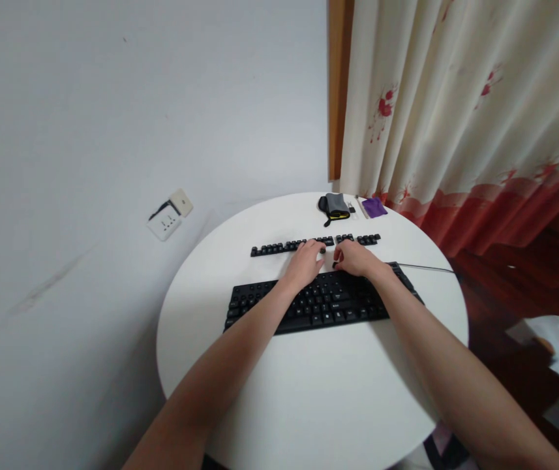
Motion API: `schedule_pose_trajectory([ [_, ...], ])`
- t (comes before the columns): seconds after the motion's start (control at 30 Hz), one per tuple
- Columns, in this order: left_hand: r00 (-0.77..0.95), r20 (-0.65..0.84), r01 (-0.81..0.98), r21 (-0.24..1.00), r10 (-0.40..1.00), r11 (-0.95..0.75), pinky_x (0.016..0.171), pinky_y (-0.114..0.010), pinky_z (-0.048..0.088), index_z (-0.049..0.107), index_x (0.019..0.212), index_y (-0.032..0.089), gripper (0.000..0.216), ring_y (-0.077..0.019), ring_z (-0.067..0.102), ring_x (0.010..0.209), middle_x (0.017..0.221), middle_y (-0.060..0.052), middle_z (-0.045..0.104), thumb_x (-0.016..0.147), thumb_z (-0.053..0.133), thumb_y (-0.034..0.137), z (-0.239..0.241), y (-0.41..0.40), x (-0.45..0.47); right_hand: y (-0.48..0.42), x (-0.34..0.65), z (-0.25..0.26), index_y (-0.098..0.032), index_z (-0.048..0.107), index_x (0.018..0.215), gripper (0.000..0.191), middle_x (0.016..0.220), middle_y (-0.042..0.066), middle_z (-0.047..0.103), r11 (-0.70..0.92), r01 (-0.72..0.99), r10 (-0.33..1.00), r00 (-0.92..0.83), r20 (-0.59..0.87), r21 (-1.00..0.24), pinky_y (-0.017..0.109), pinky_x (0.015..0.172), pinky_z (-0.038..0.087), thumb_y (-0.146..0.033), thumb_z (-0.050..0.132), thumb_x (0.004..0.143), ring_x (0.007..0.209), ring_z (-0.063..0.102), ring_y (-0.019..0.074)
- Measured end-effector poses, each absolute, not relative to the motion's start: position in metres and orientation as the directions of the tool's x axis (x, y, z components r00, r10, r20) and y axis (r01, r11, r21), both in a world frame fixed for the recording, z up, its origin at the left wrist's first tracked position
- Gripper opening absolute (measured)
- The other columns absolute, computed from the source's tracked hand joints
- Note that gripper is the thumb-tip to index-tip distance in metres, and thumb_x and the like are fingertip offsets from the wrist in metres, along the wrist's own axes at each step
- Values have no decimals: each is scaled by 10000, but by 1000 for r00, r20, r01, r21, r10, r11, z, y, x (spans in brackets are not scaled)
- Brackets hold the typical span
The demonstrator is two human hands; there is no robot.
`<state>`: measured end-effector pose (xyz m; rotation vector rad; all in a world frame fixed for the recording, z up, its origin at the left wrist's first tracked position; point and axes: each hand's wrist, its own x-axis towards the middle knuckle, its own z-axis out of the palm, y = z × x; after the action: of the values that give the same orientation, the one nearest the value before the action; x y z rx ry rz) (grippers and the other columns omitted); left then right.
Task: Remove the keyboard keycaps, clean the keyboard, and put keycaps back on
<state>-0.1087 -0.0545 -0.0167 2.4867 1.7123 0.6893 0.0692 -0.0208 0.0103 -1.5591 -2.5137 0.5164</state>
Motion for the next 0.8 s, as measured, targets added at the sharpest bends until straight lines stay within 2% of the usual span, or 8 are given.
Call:
schedule_pose_trajectory([
  [0.07, 312, 340, 859, 297, 887, -416, 1077, -370, 390, 591, 1279, 177, 415, -228, 541, 1191, 1286, -87, 600, 870, 615, 110, -18, -52, -109, -20, 69, 9, -166, 735, 966, 219, 1030, 106, 720, 403, 844, 890, -452, -62, -354, 257, 752, 464, -222, 746, 754, 910, 660, 206],
  [0.13, 333, 338, 842, 313, 880, -439, 1084, -352, 383, 623, 1234, 174, 383, -216, 555, 1191, 1270, -82, 625, 861, 620, 88, -20, -51, -109, -19, 69, 8, -167, 739, 974, 221, 1046, 112, 718, 399, 847, 892, -447, -65, -350, 266, 760, 465, -228, 736, 762, 921, 661, 214],
  [0.27, 302, 346, 834, 356, 888, -422, 975, -336, 458, 696, 1039, 157, 210, -216, 626, 1026, 1085, -85, 686, 837, 661, 108, -20, -49, -110, -19, 69, 7, -172, 753, 961, 206, 1028, 112, 728, 390, 853, 894, -441, -76, -348, 272, 753, 466, -238, 726, 768, 919, 667, 221],
  [0.4, 262, 356, 824, 402, 897, -400, 820, -302, 494, 690, 881, 162, 92, -194, 634, 853, 897, -56, 680, 802, 702, 117, -20, -48, -109, -20, 69, 8, -186, 768, 930, 173, 982, 99, 741, 395, 849, 889, -449, -86, -351, 265, 753, 463, -211, 713, 768, 907, 673, 213],
  [0.6, 222, 374, 797, 462, 901, -388, 792, -315, 488, 646, 747, 161, 107, -194, 616, 797, 802, -42, 647, 759, 741, 112, -23, -46, -109, -22, 67, 9, -182, 762, 955, 192, 984, 105, 740, 385, 855, 894, -439, -90, -349, 254, 705, 459, -218, 705, 775, 870, 672, 203],
  [0.67, 210, 375, 780, 493, 903, -386, 808, -319, 492, 648, 743, 162, 112, -193, 625, 802, 794, -41, 656, 760, 723, 80, -24, -46, -109, -22, 67, 8, -182, 761, 952, 190, 993, 104, 739, 381, 857, 896, -435, -91, -348, 252, 702, 459, -219, 705, 774, 869, 671, 203],
  [0.8, 188, 368, 714, 585, 910, -384, 823, -297, 516, 691, 926, 165, 158, -170, 664, 834, 866, -43, 716, 814, 668, 58, -24, -47, -108, -22, 67, 8, -181, 759, 949, 193, 986, 101, 740, 378, 858, 896, -433, -94, -348, 253, 704, 461, -210, 709, 765, 864, 671, 203],
])
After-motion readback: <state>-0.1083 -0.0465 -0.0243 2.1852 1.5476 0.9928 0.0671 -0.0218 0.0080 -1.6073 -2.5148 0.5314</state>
